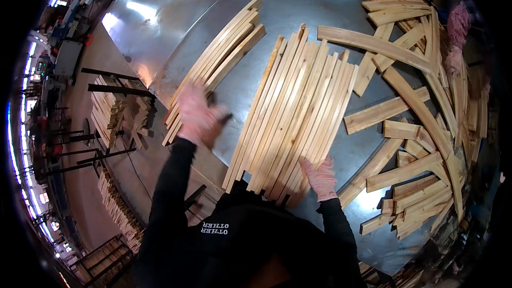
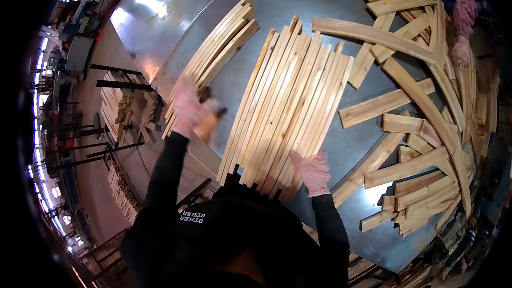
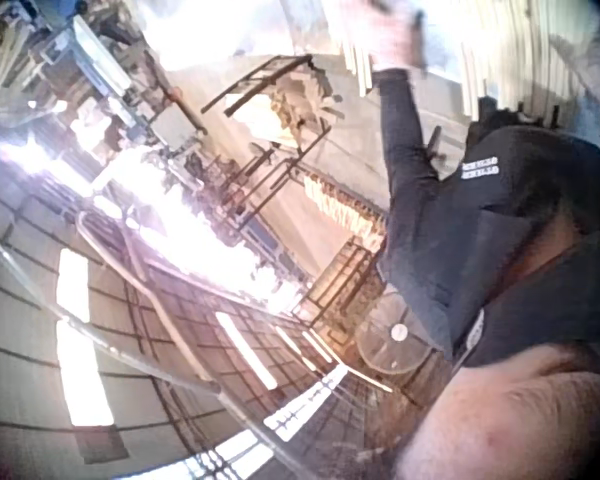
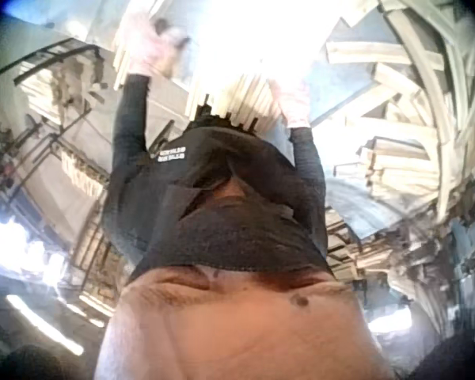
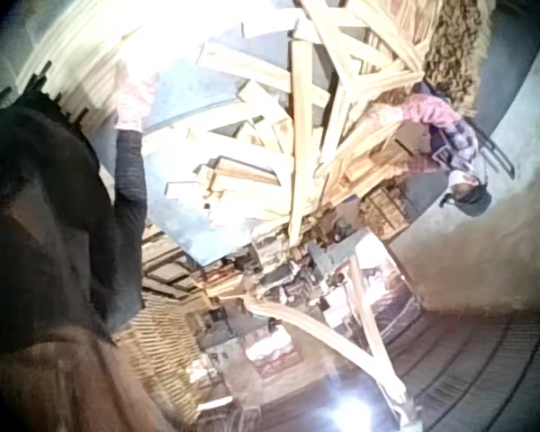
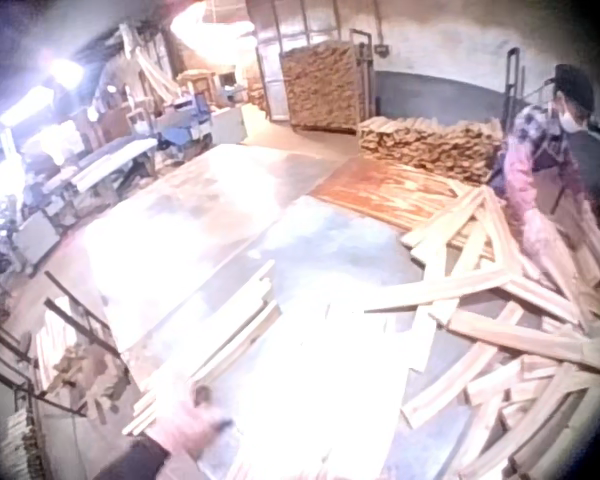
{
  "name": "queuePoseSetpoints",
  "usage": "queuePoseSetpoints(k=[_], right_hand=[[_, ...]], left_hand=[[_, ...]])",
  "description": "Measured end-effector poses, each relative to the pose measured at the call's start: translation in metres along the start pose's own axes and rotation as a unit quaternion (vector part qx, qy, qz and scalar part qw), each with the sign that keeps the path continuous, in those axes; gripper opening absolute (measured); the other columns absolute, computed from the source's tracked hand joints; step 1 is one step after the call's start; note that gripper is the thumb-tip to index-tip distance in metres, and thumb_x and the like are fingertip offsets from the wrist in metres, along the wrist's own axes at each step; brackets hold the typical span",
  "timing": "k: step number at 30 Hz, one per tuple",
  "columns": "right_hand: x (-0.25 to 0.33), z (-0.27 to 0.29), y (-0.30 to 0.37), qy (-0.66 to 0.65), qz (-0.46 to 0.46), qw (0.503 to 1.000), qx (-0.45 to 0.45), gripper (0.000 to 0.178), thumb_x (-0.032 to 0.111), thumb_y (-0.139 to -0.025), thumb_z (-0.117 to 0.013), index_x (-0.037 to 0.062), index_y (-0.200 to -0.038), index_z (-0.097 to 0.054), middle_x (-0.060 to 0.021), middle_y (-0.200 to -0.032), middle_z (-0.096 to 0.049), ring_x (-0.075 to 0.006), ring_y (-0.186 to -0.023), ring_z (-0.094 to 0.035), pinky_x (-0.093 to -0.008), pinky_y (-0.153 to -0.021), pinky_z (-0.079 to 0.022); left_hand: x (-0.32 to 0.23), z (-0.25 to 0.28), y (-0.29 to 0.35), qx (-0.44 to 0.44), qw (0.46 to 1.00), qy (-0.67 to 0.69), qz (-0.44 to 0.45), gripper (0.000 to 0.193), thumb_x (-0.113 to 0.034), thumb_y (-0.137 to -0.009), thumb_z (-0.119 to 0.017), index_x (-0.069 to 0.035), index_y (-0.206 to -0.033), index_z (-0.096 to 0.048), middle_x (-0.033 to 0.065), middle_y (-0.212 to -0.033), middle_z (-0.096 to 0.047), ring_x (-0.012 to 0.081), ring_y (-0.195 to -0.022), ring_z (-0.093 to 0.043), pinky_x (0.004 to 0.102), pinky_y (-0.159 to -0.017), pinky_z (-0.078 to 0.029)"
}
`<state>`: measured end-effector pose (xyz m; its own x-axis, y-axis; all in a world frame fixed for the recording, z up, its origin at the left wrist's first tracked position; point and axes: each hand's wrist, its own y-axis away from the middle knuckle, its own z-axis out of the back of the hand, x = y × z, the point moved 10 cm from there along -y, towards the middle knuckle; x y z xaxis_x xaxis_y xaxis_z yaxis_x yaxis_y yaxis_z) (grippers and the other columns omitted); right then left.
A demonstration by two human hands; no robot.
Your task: The person repeatedly picks up wooden planks from a pile on a metal table and stacks them into a neat pile. The person wears pink gloves and handles the planks one by one or in small groups, aligning them as they stack.
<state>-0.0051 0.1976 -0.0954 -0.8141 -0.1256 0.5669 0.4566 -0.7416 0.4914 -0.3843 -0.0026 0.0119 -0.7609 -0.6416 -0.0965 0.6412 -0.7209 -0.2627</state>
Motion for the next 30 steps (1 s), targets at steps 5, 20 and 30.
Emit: queuePoseSetpoints(k=[5, 20, 30], right_hand=[[0.010, 0.025, -0.023, 0.013, 0.053, 0.998, 0.014, 0.068, 0.049, -0.087, -0.068, 0.0033, -0.136, -0.055, -0.0252, -0.128, -0.059, -0.0416, -0.111, -0.061, -0.0471, -0.089, -0.052], [0.332, 0.006, -0.329, 0.399, 0.259, 0.867, -0.150, 0.067, 0.053, -0.101, -0.039, 0.0071, -0.150, -0.044, -0.0167, -0.121, -0.070, -0.0331, -0.120, -0.062, -0.0470, -0.113, -0.036], [0.335, 0.033, -0.240, 0.255, 0.160, 0.947, -0.108, 0.095, 0.065, -0.096, -0.039, -0.0119, -0.151, -0.028, -0.0324, -0.118, -0.065, -0.0451, -0.125, -0.056, -0.0418, -0.116, -0.034]], left_hand=[[0.110, -0.049, -0.012, 0.270, 0.941, -0.014, 0.205, 0.124, -0.059, -0.068, -0.079, -0.002, -0.158, -0.015, 0.0301, -0.143, -0.042, 0.0428, -0.135, -0.043, 0.0470, -0.110, -0.039], [-0.070, -0.083, 0.067, 0.192, 0.882, 0.408, 0.139, 0.095, -0.030, -0.088, -0.075, 0.005, -0.155, -0.018, 0.0309, -0.153, -0.036, 0.0394, -0.141, -0.041, 0.0443, -0.112, -0.040], [-0.104, -0.080, 0.070, 0.194, 0.892, 0.398, 0.094, 0.102, -0.053, -0.091, -0.065, 0.007, -0.156, -0.014, 0.0351, -0.154, -0.030, 0.0471, -0.142, -0.036, 0.0471, -0.116, -0.033]])
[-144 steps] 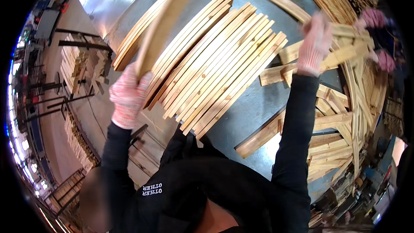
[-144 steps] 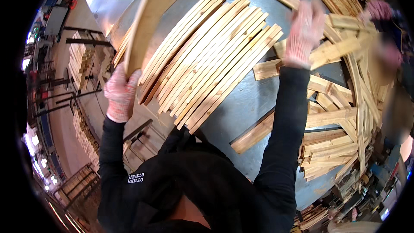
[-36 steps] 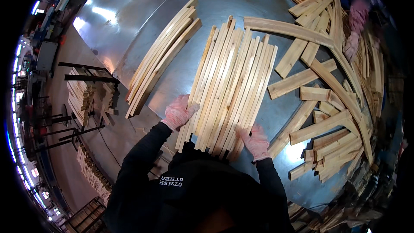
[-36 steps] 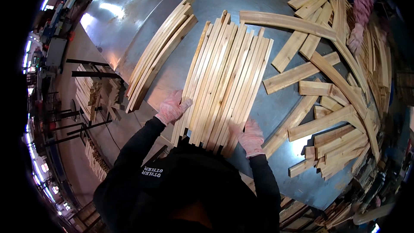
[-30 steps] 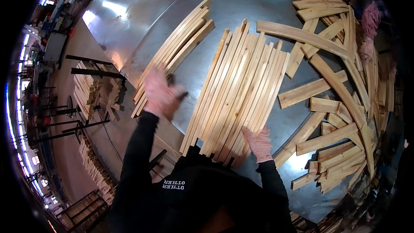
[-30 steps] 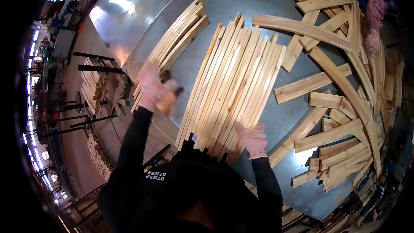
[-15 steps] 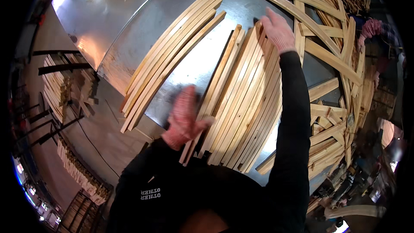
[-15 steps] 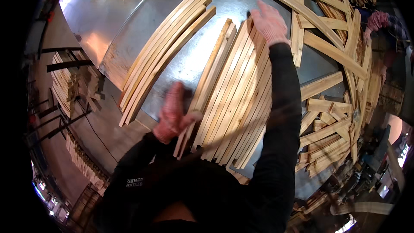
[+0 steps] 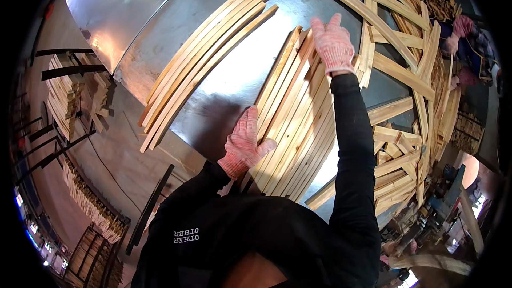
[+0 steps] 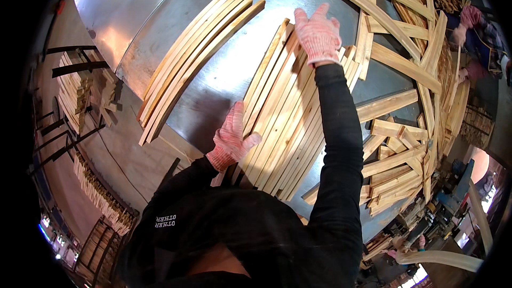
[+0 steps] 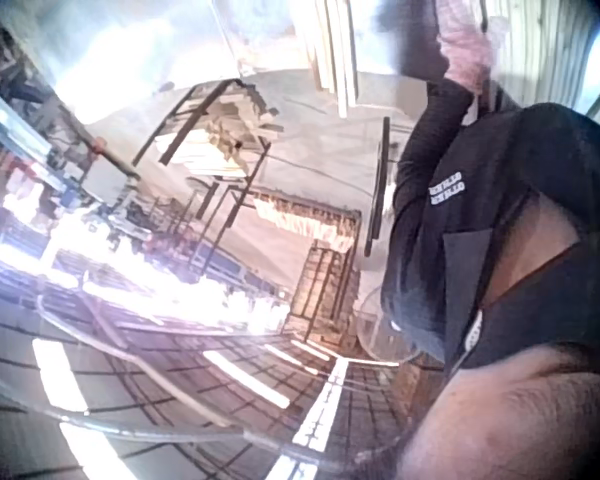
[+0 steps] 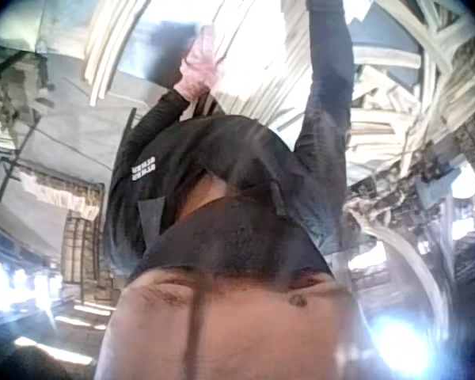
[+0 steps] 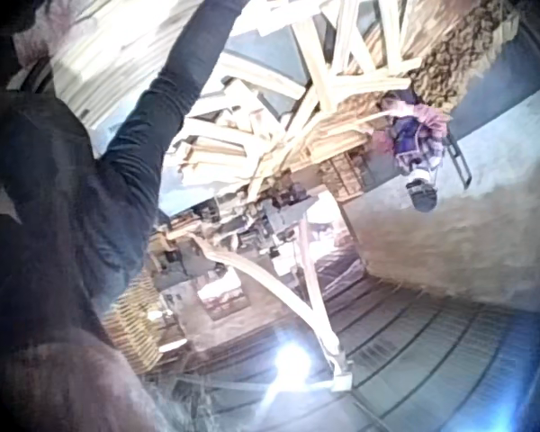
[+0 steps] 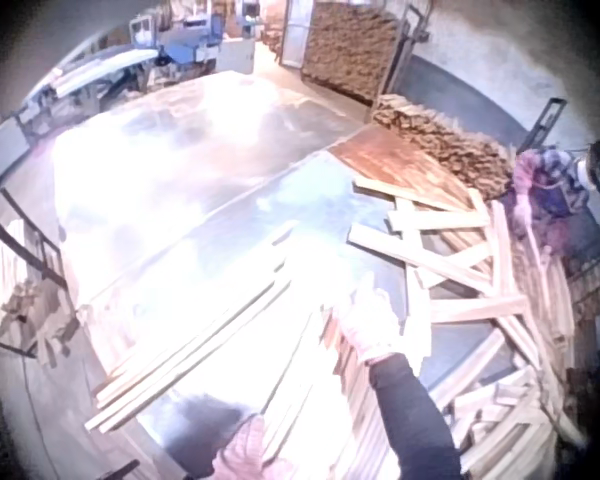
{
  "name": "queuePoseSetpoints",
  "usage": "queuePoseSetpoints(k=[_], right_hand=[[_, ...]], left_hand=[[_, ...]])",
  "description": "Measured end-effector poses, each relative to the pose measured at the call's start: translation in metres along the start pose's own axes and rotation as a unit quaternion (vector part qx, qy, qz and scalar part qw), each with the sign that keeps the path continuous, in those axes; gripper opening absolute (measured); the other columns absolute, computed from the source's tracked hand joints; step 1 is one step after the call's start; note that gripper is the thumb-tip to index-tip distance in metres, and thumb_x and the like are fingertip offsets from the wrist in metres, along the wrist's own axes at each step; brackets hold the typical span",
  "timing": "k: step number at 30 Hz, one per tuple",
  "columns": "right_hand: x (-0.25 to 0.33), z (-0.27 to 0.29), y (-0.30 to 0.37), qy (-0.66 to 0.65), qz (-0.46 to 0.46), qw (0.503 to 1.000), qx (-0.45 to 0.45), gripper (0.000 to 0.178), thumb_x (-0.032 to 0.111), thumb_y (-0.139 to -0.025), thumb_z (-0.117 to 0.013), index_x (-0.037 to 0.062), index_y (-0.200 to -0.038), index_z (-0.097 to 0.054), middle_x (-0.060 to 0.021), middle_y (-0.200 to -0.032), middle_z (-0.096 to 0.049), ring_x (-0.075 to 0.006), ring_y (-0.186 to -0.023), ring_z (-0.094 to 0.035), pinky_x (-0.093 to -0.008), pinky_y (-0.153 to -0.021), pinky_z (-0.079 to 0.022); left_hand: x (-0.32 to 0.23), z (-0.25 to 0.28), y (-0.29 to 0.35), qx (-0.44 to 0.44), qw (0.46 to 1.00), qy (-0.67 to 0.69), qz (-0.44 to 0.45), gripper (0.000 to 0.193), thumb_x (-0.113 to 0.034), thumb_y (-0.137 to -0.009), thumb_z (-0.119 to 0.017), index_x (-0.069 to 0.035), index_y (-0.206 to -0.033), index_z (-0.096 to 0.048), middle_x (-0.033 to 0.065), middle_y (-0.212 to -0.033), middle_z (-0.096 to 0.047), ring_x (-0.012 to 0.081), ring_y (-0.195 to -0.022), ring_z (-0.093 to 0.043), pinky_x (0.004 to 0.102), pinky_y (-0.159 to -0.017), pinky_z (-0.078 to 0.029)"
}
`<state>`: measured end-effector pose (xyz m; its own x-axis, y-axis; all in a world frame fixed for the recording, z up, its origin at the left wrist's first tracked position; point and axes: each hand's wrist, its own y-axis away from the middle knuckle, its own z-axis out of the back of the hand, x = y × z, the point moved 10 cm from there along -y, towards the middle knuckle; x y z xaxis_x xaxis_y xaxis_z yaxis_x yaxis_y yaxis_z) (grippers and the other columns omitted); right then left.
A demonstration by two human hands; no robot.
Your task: The person repeatedly picks up wooden planks from a pile on a metal table and stacks them into a neat pile. The person wears pink gloves and handles the planks one by one or in small groups, aligning them as they stack.
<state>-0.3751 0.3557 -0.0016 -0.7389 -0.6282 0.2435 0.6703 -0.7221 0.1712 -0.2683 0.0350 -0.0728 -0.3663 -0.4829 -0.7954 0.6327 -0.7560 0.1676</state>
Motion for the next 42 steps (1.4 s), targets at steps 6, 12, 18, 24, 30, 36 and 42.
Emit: queuePoseSetpoints(k=[6, 12, 18, 24, 30, 36, 42], right_hand=[[-0.039, 0.053, 0.067, -0.588, 0.050, 0.804, -0.068, 0.082, 0.028, -0.090, -0.073, -0.0044, -0.153, -0.032, -0.0170, -0.130, -0.061, -0.0219, -0.113, -0.062, -0.0351, -0.095, -0.053], [-0.001, -0.081, 0.220, -0.570, -0.074, 0.807, 0.135, 0.103, 0.018, -0.087, -0.077, 0.0023, -0.160, -0.007, -0.0203, -0.144, -0.047, -0.0258, -0.120, -0.057, -0.0337, -0.096, -0.053], [-0.029, 0.030, 0.188, -0.611, -0.030, 0.791, 0.002, 0.048, 0.020, -0.086, -0.077, 0.0061, -0.124, -0.053, -0.0054, -0.102, -0.064, -0.0121, -0.084, -0.063, -0.0260, -0.074, -0.054], [0.001, 0.111, 0.124, -0.871, 0.104, 0.458, 0.144, 0.068, 0.034, -0.087, -0.074, -0.0030, -0.133, -0.041, -0.0189, -0.109, -0.059, -0.0239, -0.091, -0.066, -0.0332, -0.079, -0.061], [0.074, -0.086, 0.133, -0.837, -0.156, 0.501, 0.156, 0.027, 0.029, -0.096, -0.063, 0.0050, -0.084, -0.060, -0.0095, -0.069, -0.061, -0.0188, -0.065, -0.062, -0.0348, -0.057, -0.054], [0.145, -0.181, 0.150, -0.335, -0.094, 0.906, 0.240, 0.111, 0.068, -0.095, -0.042, -0.0186, -0.150, 0.000, -0.0310, -0.111, -0.068, -0.0376, -0.105, -0.069, -0.0422, -0.086, -0.056], [0.146, -0.157, 0.140, -0.172, 0.054, 0.969, 0.169, 0.097, 0.060, -0.099, -0.039, -0.0183, -0.149, -0.014, -0.0230, -0.087, -0.070, -0.0369, -0.080, -0.070, -0.0454, -0.072, -0.054]], left_hand=[[-0.015, -0.004, 0.003, -0.008, 0.997, 0.031, -0.064, 0.092, -0.054, -0.096, -0.053, 0.009, -0.155, -0.018, 0.0362, -0.152, -0.031, 0.0484, -0.141, -0.034, 0.0483, -0.118, -0.029], [0.025, -0.016, 0.005, 0.040, 0.948, 0.313, 0.034, 0.069, -0.037, -0.106, -0.040, 0.001, -0.159, -0.018, 0.0127, -0.129, -0.055, 0.0200, -0.116, -0.053, 0.0327, -0.102, -0.041], [0.052, -0.036, -0.001, 0.007, 0.956, 0.294, 0.007, 0.066, -0.025, -0.103, -0.049, 0.001, -0.157, -0.022, 0.0144, -0.135, -0.050, 0.0227, -0.125, -0.047, 0.0322, -0.107, -0.038], [0.034, -0.029, -0.019, 0.075, 0.970, 0.231, 0.017, 0.065, -0.022, -0.098, -0.054, 0.000, -0.154, -0.031, 0.0214, -0.156, -0.037, 0.0321, -0.145, -0.035, 0.0357, -0.120, -0.028], [0.046, 0.169, 0.032, -0.259, 0.930, 0.254, 0.065, 0.064, -0.030, -0.100, -0.059, 0.006, -0.148, -0.038, 0.0239, -0.151, -0.044, 0.0331, -0.141, -0.042, 0.0425, -0.119, -0.032], [0.159, 0.265, -0.005, -0.090, 0.994, -0.026, 0.063, 0.090, -0.052, -0.091, -0.062, -0.004, -0.157, -0.024, 0.0238, -0.150, -0.044, 0.0387, -0.139, -0.044, 0.0440, -0.115, -0.035], [0.088, 0.223, -0.020, -0.096, 0.879, -0.460, 0.076, 0.101, -0.050, -0.078, -0.075, -0.003, -0.155, -0.029, 0.0268, -0.145, -0.047, 0.0399, -0.134, -0.048, 0.0473, -0.111, -0.038]])
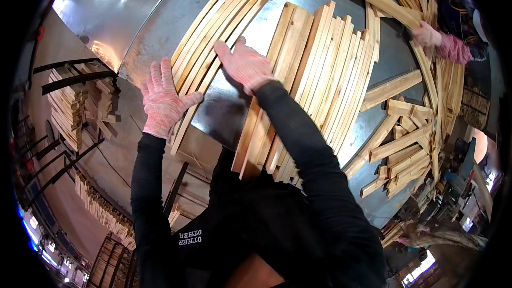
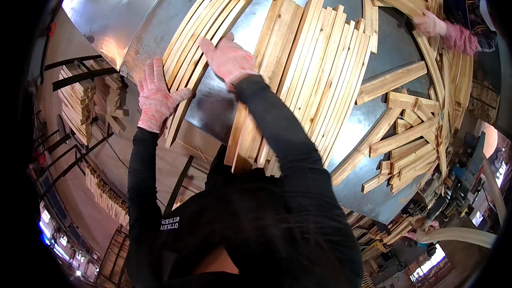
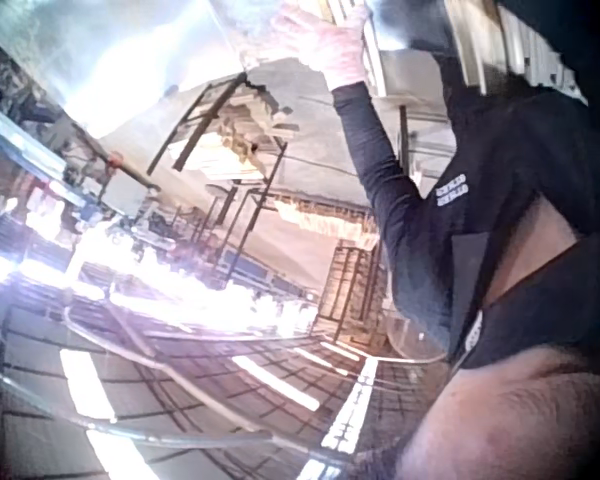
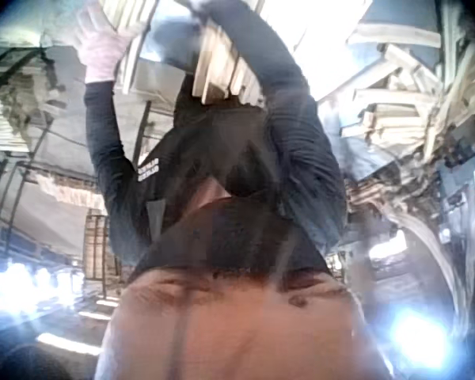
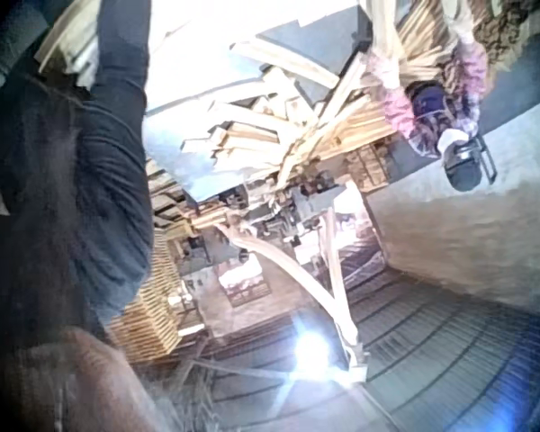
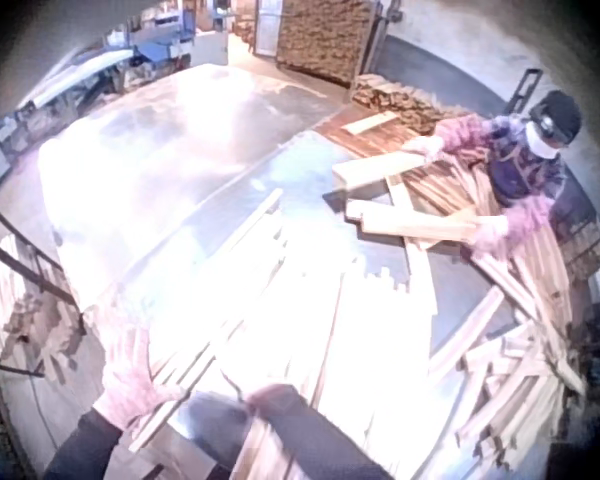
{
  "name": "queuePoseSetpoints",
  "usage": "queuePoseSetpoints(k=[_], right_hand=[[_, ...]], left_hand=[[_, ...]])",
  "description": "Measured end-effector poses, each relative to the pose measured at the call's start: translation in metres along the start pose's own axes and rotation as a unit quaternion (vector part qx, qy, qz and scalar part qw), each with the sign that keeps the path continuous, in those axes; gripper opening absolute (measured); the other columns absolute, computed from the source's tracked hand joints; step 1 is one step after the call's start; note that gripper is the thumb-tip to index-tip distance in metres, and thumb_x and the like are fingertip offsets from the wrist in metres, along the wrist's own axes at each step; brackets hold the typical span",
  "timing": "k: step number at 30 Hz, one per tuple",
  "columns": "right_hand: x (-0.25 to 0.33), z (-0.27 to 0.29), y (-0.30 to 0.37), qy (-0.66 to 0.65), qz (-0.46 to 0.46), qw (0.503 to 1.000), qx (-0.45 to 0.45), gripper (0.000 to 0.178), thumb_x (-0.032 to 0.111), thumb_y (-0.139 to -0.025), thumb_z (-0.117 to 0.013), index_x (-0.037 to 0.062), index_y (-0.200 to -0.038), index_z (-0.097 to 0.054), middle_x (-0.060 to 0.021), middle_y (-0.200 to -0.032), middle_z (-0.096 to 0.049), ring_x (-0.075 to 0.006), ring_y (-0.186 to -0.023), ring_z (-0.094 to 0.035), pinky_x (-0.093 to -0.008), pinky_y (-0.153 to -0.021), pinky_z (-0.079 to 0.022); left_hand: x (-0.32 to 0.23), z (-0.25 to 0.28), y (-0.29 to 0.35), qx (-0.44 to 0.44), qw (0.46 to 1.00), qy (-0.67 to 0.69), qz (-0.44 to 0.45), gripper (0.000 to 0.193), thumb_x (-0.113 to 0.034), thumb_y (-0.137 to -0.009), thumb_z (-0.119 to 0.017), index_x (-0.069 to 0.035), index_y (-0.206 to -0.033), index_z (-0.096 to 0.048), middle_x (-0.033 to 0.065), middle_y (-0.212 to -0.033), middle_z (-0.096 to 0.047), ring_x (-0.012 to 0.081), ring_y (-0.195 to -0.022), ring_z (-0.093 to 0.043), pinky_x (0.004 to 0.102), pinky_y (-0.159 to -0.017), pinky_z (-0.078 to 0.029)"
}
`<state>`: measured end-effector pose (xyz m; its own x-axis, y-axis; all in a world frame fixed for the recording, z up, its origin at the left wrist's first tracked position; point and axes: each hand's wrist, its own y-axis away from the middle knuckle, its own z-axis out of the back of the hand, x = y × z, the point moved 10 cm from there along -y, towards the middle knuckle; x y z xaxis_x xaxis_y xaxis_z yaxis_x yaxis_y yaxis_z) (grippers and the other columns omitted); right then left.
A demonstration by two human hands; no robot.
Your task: The person repeatedly picks up wooden planks from a pile on a metal table and stacks them into a neat pile. The person wears pink gloves and handles the planks one by one or in small groups, aligning them as they stack.
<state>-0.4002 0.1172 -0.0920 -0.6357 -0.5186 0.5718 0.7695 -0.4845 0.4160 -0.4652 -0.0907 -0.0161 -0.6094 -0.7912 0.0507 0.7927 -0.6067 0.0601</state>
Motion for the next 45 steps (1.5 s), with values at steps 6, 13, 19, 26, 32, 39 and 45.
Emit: queuePoseSetpoints(k=[6, 13, 19, 26, 32, 39, 45], right_hand=[[-0.012, 0.043, 0.102, 0.203, 0.322, 0.920, -0.090, 0.059, 0.029, -0.094, -0.058, 0.0053, -0.146, -0.045, -0.0150, -0.112, -0.070, -0.0309, -0.102, -0.067, -0.0454, -0.087, -0.053], [-0.134, 0.098, 0.163, 0.157, 0.059, 0.944, -0.283, 0.063, 0.037, -0.093, -0.063, 0.0082, -0.148, -0.048, -0.0176, -0.147, -0.052, -0.0362, -0.137, -0.046, -0.0467, -0.115, -0.034], [-0.147, 0.102, 0.175, 0.150, 0.076, 0.955, -0.244, 0.070, 0.040, -0.093, -0.065, 0.0065, -0.151, -0.043, -0.0228, -0.151, -0.045, -0.0392, -0.139, -0.043, -0.0463, -0.116, -0.034], [-0.045, 0.084, 0.175, -0.609, 0.083, 0.788, -0.031, 0.079, 0.016, -0.087, -0.078, 0.0020, -0.151, -0.035, -0.0115, -0.119, -0.061, -0.0212, -0.112, -0.060, -0.0324, -0.097, -0.050], [-0.016, 0.207, 0.149, -0.366, 0.165, 0.899, 0.176, 0.087, 0.017, -0.080, -0.080, 0.0038, -0.153, -0.034, -0.0061, -0.103, -0.064, -0.0131, -0.091, -0.063, -0.0287, -0.078, -0.055], [0.034, 0.302, 0.193, 0.197, 0.392, 0.888, -0.138, 0.080, 0.044, -0.081, -0.080, 0.0039, -0.144, -0.051, -0.0204, -0.130, -0.063, -0.0300, -0.120, -0.062, -0.0397, -0.106, -0.049], [-0.190, 0.324, 0.237, -0.125, 0.080, 0.901, -0.407, 0.068, 0.026, -0.098, -0.064, -0.0058, -0.151, -0.036, -0.0293, -0.151, -0.042, -0.0368, -0.140, -0.044, -0.0428, -0.116, -0.036]], left_hand=[[-0.107, 0.014, 0.068, -0.062, 0.915, 0.378, -0.131, 0.093, -0.041, -0.081, -0.077, 0.002, -0.150, -0.034, 0.0274, -0.144, -0.048, 0.0446, -0.130, -0.050, 0.0534, -0.108, -0.041], [-0.194, -0.067, 0.082, 0.232, 0.902, 0.354, 0.087, 0.104, -0.045, -0.079, -0.075, 0.002, -0.154, -0.020, 0.0313, -0.136, -0.052, 0.0472, -0.123, -0.055, 0.0507, -0.102, -0.045], [-0.195, -0.056, 0.078, 0.291, 0.874, 0.356, 0.156, 0.042, -0.032, -0.085, -0.066, -0.007, -0.119, -0.063, 0.0180, -0.119, -0.066, 0.0378, -0.115, -0.062, 0.0491, -0.090, -0.053], [-0.210, 0.071, 0.098, -0.063, 0.942, 0.321, -0.076, 0.067, -0.025, -0.084, -0.068, 0.006, -0.140, -0.045, 0.0254, -0.133, -0.053, 0.0393, -0.121, -0.055, 0.0472, -0.100, -0.048], [-0.190, 0.280, 0.075, -0.300, 0.869, 0.193, -0.342, 0.082, -0.029, -0.074, -0.081, 0.004, -0.141, -0.046, 0.0234, -0.141, -0.050, 0.0381, -0.132, -0.050, 0.0579, -0.106, -0.041], [-0.229, 0.183, 0.022, -0.021, 0.951, 0.036, -0.306, 0.052, -0.030, -0.081, -0.074, -0.006, -0.122, -0.053, 0.0118, -0.098, -0.066, 0.0277, -0.082, -0.069, 0.0455, -0.066, -0.055], [-0.165, 0.029, 0.027, 0.189, 0.962, 0.197, 0.013, 0.055, -0.043, -0.090, -0.063, -0.004, -0.127, -0.051, 0.0195, -0.103, -0.070, 0.0358, -0.093, -0.069, 0.0504, -0.080, -0.053]])
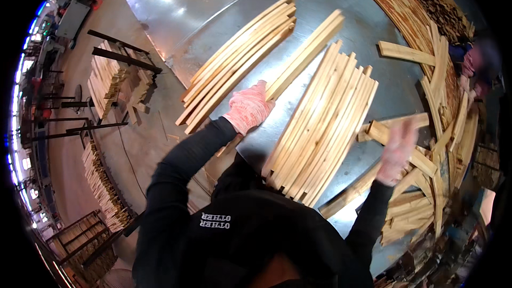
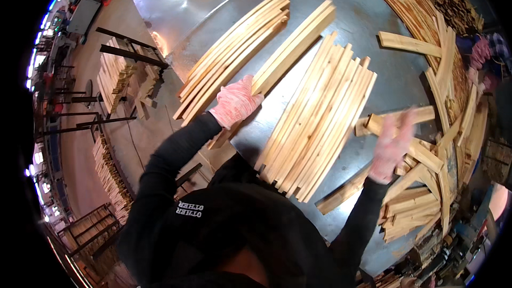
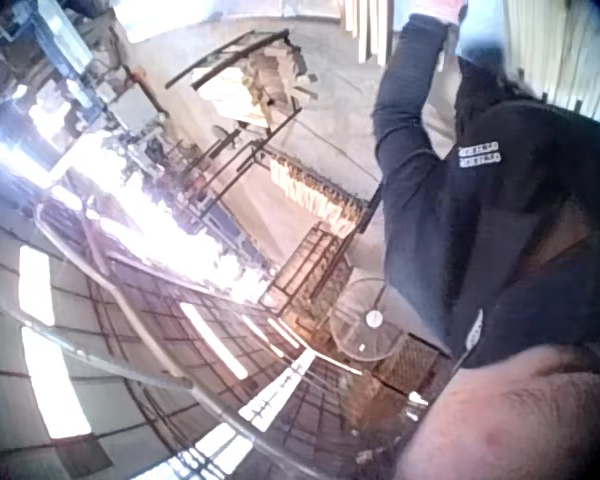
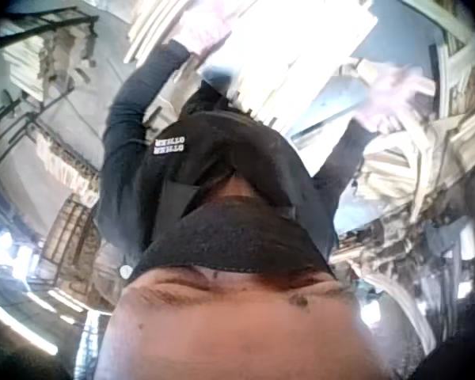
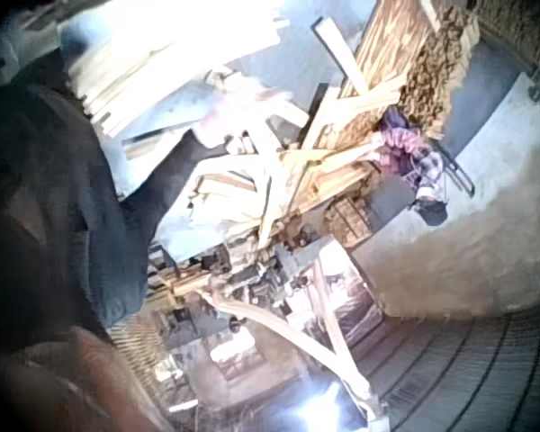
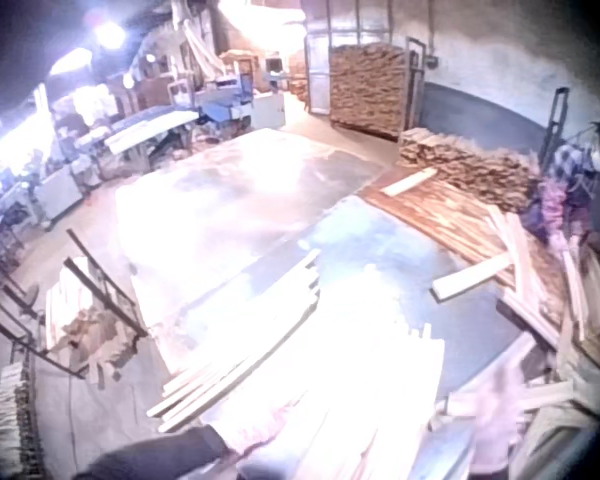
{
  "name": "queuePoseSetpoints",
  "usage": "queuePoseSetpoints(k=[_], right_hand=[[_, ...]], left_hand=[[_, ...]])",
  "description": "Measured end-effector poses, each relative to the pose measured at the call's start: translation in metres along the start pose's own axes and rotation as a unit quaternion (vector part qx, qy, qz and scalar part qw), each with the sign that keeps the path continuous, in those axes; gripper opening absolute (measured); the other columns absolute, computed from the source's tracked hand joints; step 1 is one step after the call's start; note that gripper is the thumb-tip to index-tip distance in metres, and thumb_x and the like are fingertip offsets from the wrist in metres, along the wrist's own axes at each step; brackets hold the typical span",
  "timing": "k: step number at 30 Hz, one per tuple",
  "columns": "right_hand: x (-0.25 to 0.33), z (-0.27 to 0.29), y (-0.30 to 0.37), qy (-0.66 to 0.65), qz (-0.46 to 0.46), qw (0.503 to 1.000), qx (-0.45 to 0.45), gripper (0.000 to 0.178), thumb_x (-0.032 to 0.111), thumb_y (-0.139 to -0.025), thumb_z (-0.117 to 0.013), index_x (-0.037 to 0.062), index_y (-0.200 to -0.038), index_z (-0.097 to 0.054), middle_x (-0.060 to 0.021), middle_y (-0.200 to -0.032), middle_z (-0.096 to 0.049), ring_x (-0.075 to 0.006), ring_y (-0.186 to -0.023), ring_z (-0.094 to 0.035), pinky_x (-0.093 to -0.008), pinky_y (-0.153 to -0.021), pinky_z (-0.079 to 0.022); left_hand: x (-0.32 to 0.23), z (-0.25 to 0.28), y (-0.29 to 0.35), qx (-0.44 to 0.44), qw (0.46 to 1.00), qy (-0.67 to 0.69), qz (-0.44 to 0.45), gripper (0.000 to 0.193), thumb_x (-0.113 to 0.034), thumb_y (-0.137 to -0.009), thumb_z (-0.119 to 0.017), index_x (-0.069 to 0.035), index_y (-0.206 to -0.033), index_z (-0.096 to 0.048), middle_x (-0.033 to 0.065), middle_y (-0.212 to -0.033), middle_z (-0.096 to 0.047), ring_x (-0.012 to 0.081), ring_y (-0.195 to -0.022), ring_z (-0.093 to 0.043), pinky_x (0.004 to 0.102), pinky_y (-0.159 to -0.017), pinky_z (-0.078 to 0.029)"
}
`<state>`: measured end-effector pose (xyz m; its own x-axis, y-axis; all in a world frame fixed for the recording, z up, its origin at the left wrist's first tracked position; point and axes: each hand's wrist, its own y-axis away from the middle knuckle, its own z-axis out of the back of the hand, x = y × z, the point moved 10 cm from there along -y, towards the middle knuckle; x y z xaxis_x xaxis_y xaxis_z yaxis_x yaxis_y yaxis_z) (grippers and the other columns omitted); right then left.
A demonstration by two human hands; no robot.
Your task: The person repeatedly picks up wooden planks from a pile on a metal table and stacks them into a neat pile. The person wears pink gloves and handles the planks one by one or in small groups, aligning them as they stack.
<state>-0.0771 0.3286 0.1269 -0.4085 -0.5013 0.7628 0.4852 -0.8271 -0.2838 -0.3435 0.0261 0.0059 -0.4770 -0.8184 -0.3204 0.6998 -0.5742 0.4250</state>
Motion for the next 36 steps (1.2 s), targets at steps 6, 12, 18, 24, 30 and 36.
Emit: queuePoseSetpoints(k=[6, 12, 18, 24, 30, 36], right_hand=[[-0.150, -0.086, 0.186, 0.053, -0.221, 0.961, 0.157, 0.073, 0.044, -0.099, -0.060, -0.0042, -0.149, -0.039, -0.0278, -0.142, -0.053, -0.0377, -0.132, -0.052, -0.0404, -0.109, -0.040], [-0.111, -0.090, 0.177, 0.121, -0.246, 0.947, 0.169, 0.068, 0.039, -0.098, -0.062, 0.0000, -0.150, -0.040, -0.0232, -0.141, -0.055, -0.0348, -0.127, -0.055, -0.0384, -0.106, -0.042], [0.036, -0.220, 0.139, -0.176, -0.266, 0.890, 0.324, 0.086, 0.031, -0.092, -0.070, 0.0002, -0.158, -0.023, -0.0228, -0.155, -0.040, -0.0306, -0.139, -0.045, -0.0350, -0.112, -0.039], [0.080, -0.411, 0.107, -0.190, -0.191, 0.923, 0.275, 0.095, 0.056, -0.095, -0.051, -0.0087, -0.155, -0.015, -0.0321, -0.158, -0.026, -0.0451, -0.146, -0.029, -0.0416, -0.122, -0.021], [0.073, -0.428, 0.105, -0.004, -0.181, 0.950, 0.256, 0.099, 0.056, -0.091, -0.054, -0.0100, -0.154, -0.016, -0.0314, -0.157, -0.028, -0.0441, -0.142, -0.036, -0.0450, -0.117, -0.029], [0.077, -0.403, 0.135, 0.023, -0.216, 0.918, 0.333, 0.101, 0.054, -0.090, -0.056, -0.0094, -0.155, -0.012, -0.0295, -0.158, -0.029, -0.0416, -0.142, -0.037, -0.0440, -0.115, -0.031]], left_hand=[[0.080, -0.020, -0.025, -0.103, 0.987, -0.073, 0.096, 0.050, -0.041, -0.081, -0.075, -0.006, -0.113, -0.060, 0.0173, -0.114, -0.066, 0.0367, -0.100, -0.067, 0.0506, -0.080, -0.052], [0.077, 0.029, -0.014, -0.260, 0.948, -0.180, -0.022, 0.095, -0.051, -0.065, -0.083, -0.008, -0.142, -0.048, 0.0268, -0.148, -0.037, 0.0438, -0.137, -0.036, 0.0615, -0.113, -0.023], [0.093, 0.029, -0.034, -0.155, 0.971, -0.170, 0.064, 0.112, -0.057, -0.069, -0.079, -0.002, -0.152, -0.028, 0.0281, -0.153, -0.031, 0.0466, -0.141, -0.031, 0.0553, -0.116, -0.025], [0.159, 0.093, -0.096, -0.284, 0.950, -0.125, 0.007, 0.092, -0.056, -0.082, -0.070, 0.001, -0.147, -0.038, 0.0293, -0.143, -0.046, 0.0432, -0.134, -0.044, 0.0512, -0.110, -0.036], [0.198, 0.062, -0.158, -0.117, 0.988, 0.091, 0.048, 0.066, -0.056, -0.098, -0.053, -0.011, -0.146, -0.044, 0.0260, -0.133, -0.058, 0.0405, -0.125, -0.056, 0.0475, -0.099, -0.046], [0.182, 0.040, -0.113, -0.060, 0.995, -0.007, -0.080, 0.051, -0.053, -0.102, -0.047, -0.006, -0.117, -0.060, 0.0237, -0.102, -0.068, 0.0430, -0.098, -0.064, 0.0494, -0.083, -0.048]])
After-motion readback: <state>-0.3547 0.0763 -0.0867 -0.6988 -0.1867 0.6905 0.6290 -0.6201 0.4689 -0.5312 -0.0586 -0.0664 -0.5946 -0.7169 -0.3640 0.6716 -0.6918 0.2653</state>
